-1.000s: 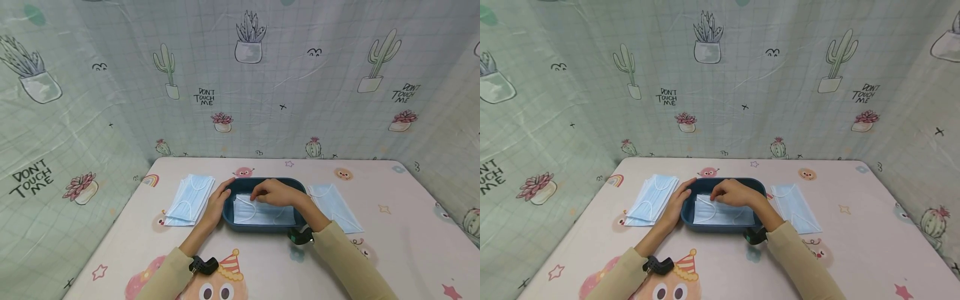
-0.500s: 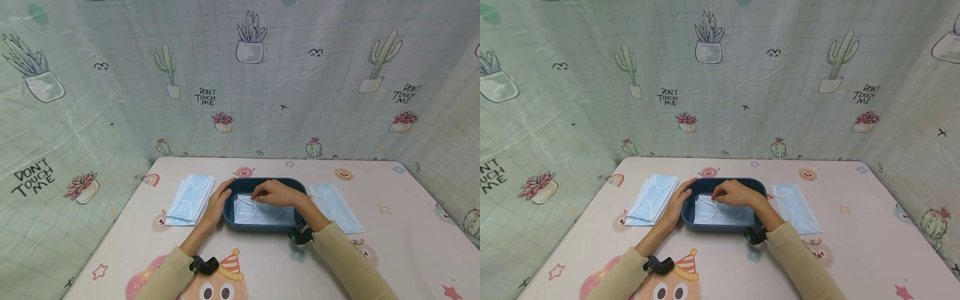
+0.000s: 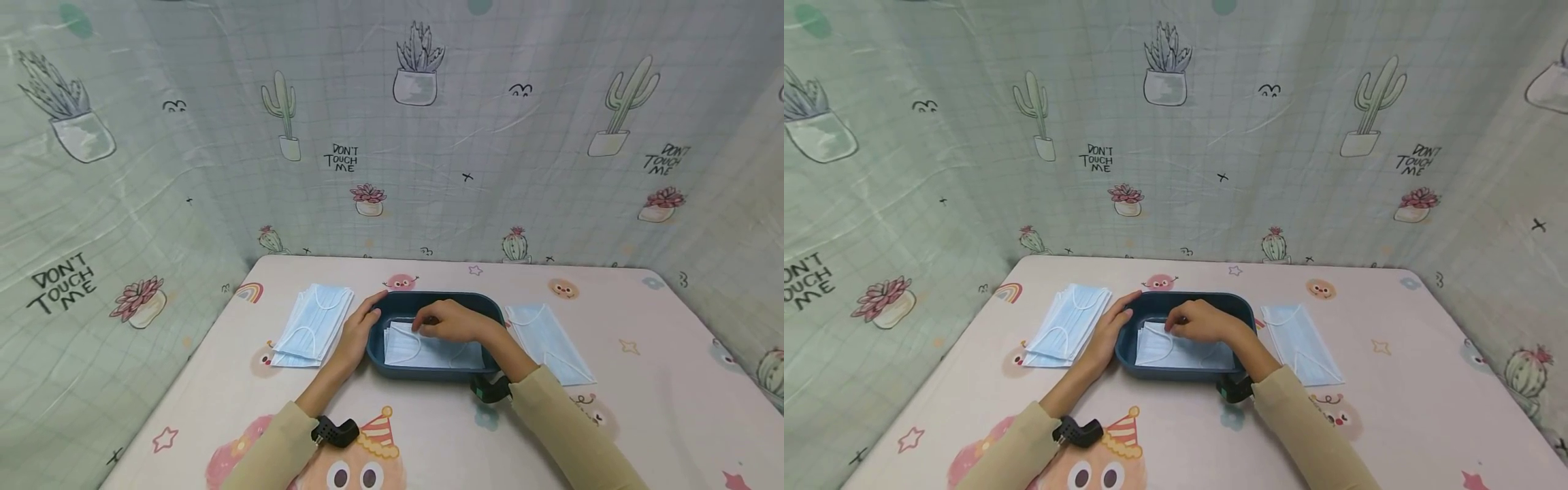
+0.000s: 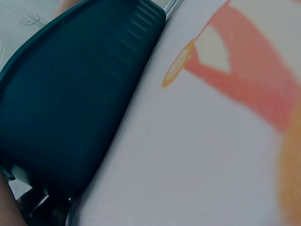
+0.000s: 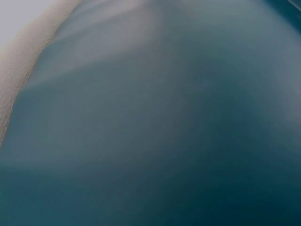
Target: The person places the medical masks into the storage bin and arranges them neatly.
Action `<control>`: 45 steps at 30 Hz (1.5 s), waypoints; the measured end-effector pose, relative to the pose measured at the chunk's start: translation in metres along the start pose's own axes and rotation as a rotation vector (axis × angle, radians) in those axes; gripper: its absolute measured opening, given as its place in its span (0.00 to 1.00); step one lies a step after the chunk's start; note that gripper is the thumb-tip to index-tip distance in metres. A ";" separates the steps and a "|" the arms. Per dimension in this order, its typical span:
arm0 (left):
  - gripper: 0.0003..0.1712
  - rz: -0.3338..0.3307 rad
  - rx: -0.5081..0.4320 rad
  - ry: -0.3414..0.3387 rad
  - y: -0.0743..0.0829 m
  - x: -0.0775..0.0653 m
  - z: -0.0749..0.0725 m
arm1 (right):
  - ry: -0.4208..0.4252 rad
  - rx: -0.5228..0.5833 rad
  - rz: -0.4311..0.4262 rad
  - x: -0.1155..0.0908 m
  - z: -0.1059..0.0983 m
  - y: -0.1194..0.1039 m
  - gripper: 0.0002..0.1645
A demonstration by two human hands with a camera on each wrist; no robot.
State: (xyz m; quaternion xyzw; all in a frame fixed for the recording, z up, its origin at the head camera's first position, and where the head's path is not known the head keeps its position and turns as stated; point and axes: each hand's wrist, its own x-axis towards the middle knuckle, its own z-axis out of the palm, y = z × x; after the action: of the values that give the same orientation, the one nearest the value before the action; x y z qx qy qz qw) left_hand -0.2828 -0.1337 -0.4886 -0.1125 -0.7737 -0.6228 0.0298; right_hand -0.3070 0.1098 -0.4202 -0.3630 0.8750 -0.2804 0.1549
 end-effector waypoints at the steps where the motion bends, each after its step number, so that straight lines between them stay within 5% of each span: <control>1: 0.25 0.001 0.000 -0.002 0.000 0.000 0.000 | -0.001 0.001 0.002 0.000 0.000 0.000 0.13; 45: 0.25 0.004 0.007 0.007 0.004 0.001 0.000 | 0.004 -0.023 -0.022 0.002 0.007 -0.005 0.13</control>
State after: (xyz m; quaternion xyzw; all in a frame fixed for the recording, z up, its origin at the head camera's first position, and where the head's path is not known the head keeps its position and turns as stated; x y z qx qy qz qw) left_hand -0.2824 -0.1331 -0.4842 -0.1117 -0.7754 -0.6206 0.0342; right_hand -0.3023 0.1029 -0.4224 -0.3737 0.8744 -0.2727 0.1462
